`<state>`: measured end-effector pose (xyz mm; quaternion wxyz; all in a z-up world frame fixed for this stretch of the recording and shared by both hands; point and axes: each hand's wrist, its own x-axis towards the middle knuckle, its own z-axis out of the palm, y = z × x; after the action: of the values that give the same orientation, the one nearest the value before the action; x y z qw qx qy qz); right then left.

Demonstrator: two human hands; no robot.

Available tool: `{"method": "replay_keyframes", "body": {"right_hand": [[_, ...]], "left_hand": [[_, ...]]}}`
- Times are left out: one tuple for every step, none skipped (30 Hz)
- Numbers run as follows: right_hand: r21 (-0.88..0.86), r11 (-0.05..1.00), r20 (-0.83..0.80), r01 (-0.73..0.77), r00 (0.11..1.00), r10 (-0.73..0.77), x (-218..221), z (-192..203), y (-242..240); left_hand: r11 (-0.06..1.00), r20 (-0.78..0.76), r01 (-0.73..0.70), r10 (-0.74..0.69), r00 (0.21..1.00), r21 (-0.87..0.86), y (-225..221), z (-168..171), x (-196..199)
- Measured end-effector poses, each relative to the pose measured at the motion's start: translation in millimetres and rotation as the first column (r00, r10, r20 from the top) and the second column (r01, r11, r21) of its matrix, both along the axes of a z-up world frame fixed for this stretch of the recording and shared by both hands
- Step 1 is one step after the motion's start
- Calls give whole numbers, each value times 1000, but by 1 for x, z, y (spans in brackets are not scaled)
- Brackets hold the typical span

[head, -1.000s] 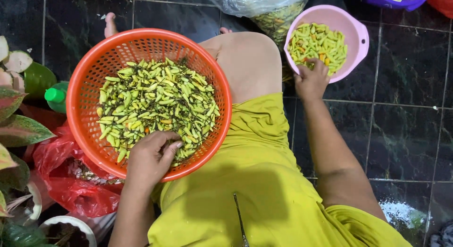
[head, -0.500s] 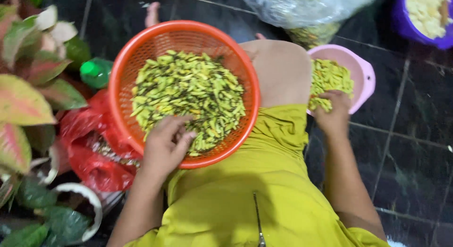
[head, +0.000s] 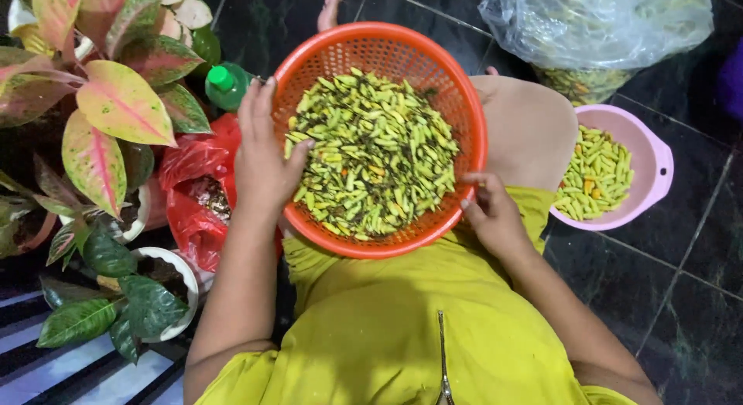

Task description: Manually removing the stems from green chili peppers and sorting them into a separate bowl.

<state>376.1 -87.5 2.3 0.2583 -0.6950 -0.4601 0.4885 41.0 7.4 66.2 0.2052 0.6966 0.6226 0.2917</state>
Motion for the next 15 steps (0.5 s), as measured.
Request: {"method": "replay_keyframes", "body": {"right_hand": [[34,999,-27,38,999,-37,6,-6,-2],[39,999,-27,37,999,-36,9,-9,-5],[111,992,-76,68,995,-60,12,-12,-11],[180,978,-126,102,989,-80,15,-15,-18],[179,979,-125,101,989,-79,18,-19,-17],[161,983,-155,88,986,-63,21,-23,-17],[144,987,-184,75,982,-47,25,-27,-17],[144,987,-181,73,982,-46,26,-19,-16],[122,992,-85,33,996,-22,27,-12,-12],[97,995,10,-5,1000,4,28,-5,-8],[98,995,10,-3,1000,2,29,7,-3],[86,995,193,-47,981,29,31,19,1],[63,994,370,-85,927,56,33,31,5],[62,995,370,-82,928,53,35,26,7],[163,984,323,-76,946,19,38,20,10]], "left_hand": [[1000,12,16,-16,1000,25,0,-1,3],[999,12,15,-15,1000,31,3,3,7],[998,-73,21,-17,997,61,2,7,11],[995,-157,30,-16,987,90,1,10,15],[996,-156,29,-15,988,89,8,5,21],[972,-242,136,-88,966,192,14,2,27],[927,-332,247,-148,932,282,19,-3,32],[928,-330,245,-147,933,282,27,-11,44],[918,-331,386,-337,881,92,36,-18,56],[854,-294,511,-516,805,-98,46,-25,68],[853,-295,513,-517,804,-98,57,-42,80],[815,-334,550,-577,745,-182,68,-59,93],[770,-363,579,-637,680,-268,78,-77,107],[767,-362,582,-640,677,-269,77,-85,108],[787,-421,563,-613,669,-251,78,-93,110]]}}
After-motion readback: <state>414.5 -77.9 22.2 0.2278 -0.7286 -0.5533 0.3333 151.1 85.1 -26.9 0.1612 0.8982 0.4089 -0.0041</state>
